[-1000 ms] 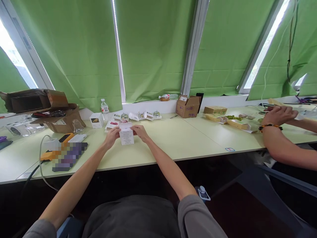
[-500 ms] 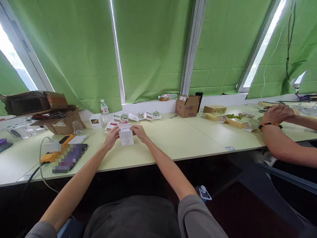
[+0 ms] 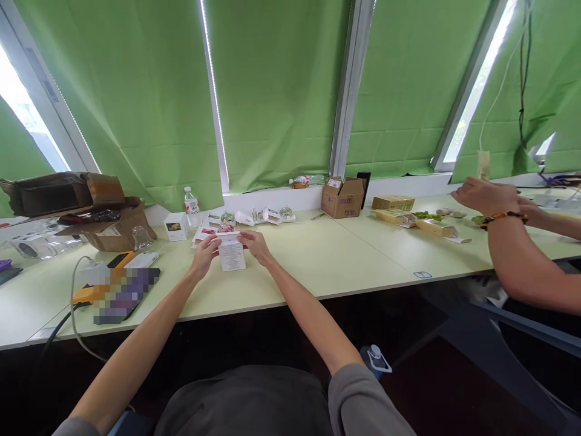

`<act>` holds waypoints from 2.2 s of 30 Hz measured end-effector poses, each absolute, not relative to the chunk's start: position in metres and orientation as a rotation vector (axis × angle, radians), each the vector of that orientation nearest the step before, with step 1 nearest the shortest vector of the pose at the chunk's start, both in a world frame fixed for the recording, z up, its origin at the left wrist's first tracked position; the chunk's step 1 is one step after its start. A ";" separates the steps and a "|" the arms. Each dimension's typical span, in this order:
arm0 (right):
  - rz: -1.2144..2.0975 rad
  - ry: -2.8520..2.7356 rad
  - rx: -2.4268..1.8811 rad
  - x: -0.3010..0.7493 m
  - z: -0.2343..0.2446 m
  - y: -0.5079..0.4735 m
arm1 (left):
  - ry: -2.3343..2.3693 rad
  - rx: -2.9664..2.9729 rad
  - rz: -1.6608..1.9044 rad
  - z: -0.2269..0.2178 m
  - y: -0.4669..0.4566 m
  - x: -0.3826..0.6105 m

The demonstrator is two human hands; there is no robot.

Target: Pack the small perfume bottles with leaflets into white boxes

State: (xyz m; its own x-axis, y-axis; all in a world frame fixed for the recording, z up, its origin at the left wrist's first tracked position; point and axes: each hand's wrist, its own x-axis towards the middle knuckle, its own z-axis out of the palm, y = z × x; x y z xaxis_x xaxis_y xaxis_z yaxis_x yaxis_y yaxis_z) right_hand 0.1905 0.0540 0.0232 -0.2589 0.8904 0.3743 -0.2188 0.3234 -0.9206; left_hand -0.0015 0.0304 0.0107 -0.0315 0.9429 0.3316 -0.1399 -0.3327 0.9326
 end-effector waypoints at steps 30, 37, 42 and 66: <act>1.274 -1.488 -0.654 0.194 0.024 0.048 | 0.852 1.360 1.463 0.016 0.023 -0.004; 1.290 -1.480 -0.680 0.192 0.023 0.050 | 0.866 1.386 1.431 0.016 0.024 -0.004; 1.294 -1.495 -0.708 0.191 0.022 0.053 | 0.896 1.393 1.451 0.015 0.025 -0.001; 1.098 -1.628 -0.645 0.184 0.014 0.057 | 0.951 1.695 1.567 0.011 0.020 0.010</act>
